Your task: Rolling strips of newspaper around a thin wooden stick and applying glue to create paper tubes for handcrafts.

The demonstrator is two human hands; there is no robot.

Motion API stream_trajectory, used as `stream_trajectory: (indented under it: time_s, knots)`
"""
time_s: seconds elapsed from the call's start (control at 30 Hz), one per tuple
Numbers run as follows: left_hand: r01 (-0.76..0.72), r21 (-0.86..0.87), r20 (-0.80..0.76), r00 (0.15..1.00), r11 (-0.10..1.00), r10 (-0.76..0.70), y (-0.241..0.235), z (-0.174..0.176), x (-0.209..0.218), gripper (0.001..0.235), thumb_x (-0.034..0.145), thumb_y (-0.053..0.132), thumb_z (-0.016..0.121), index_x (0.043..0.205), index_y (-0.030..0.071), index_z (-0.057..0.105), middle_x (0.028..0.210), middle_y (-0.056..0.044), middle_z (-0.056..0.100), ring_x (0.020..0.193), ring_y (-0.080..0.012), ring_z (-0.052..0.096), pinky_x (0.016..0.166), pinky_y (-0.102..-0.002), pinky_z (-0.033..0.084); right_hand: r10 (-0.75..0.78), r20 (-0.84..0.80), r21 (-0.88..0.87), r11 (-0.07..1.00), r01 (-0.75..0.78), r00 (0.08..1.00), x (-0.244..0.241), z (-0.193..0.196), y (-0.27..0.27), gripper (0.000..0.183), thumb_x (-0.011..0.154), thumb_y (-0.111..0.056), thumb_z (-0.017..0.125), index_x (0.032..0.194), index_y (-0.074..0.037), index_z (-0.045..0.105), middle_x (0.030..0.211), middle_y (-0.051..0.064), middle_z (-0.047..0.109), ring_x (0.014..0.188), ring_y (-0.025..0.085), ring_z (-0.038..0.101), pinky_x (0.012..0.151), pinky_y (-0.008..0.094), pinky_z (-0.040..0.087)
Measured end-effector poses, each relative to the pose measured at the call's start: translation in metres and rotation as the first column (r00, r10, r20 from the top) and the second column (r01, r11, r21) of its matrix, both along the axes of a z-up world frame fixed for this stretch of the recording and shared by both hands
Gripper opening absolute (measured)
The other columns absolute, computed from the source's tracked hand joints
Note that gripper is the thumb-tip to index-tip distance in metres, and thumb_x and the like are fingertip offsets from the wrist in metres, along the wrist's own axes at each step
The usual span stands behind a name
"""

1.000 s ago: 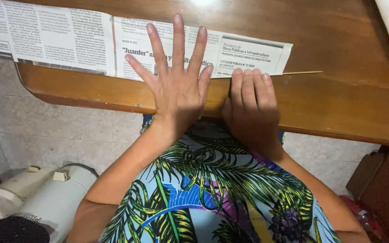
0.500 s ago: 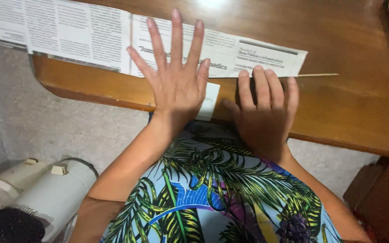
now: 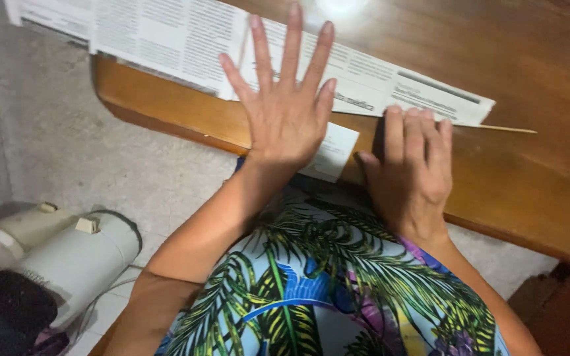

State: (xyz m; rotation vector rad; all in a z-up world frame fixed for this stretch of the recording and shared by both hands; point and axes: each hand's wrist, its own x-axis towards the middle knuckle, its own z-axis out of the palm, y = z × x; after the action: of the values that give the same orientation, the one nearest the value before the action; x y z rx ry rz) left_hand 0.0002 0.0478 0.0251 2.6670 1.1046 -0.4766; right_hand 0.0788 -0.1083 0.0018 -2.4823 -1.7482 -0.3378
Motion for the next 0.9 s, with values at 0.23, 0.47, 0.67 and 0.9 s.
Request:
stream_trajectory:
  time_s: [0.23, 0.47, 0.67, 0.9]
  knots:
    - [-0.036, 0.029, 0.007, 0.999, 0.999, 0.036, 0.007, 0.005, -0.006, 0.048, 0.105, 0.044, 0.028, 0.148, 0.031, 0.011, 0.151, -0.001, 0.001, 0.137, -0.0372, -0.004, 0.100, -0.067, -0.006, 0.075, -0.019, 0.031, 0.997, -0.075, 0.997, 0.000, -0.003, -0.004, 0.053, 0.100, -0.043, 0.057, 0.126, 0.003, 0.058, 0.119, 0.026, 0.062, 0.115, 0.039, 0.057, 0.103, 0.053, 0.033]
    - [-0.037, 0.075, 0.026, 0.999, 0.997, 0.035, 0.013, 0.000, -0.011, 0.047, 0.103, 0.042, 0.022, 0.148, 0.031, 0.013, 0.150, 0.000, 0.004, 0.135, -0.0356, -0.004, 0.102, -0.065, -0.003, 0.043, -0.069, 0.019, 0.999, -0.042, 0.997, 0.001, 0.003, 0.002, 0.050, 0.098, -0.041, 0.055, 0.125, 0.002, 0.055, 0.120, 0.022, 0.050, 0.110, 0.036, 0.047, 0.097, 0.049, 0.035]
    - [-0.038, 0.106, 0.061, 0.998, 0.994, 0.032, 0.017, -0.002, -0.014, 0.045, 0.105, 0.040, 0.030, 0.147, 0.030, 0.015, 0.150, -0.001, 0.007, 0.134, -0.0373, -0.002, 0.102, -0.066, -0.003, 0.091, -0.038, -0.017, 0.996, -0.092, 0.995, -0.001, 0.014, 0.013, 0.057, 0.102, -0.038, 0.028, 0.126, 0.009, 0.051, 0.112, 0.023, 0.056, 0.104, 0.035, 0.055, 0.098, 0.044, 0.042]
    - [-0.040, 0.096, 0.075, 0.997, 0.995, 0.033, 0.021, -0.001, -0.015, 0.045, 0.106, 0.040, 0.032, 0.147, 0.029, 0.016, 0.150, 0.000, 0.007, 0.134, -0.0371, -0.003, 0.101, -0.067, -0.004, 0.067, -0.071, 0.017, 0.998, -0.066, 0.995, -0.002, 0.007, 0.012, 0.058, 0.102, -0.043, 0.029, 0.129, 0.000, 0.057, 0.121, 0.028, 0.056, 0.114, 0.041, 0.053, 0.100, 0.054, 0.036]
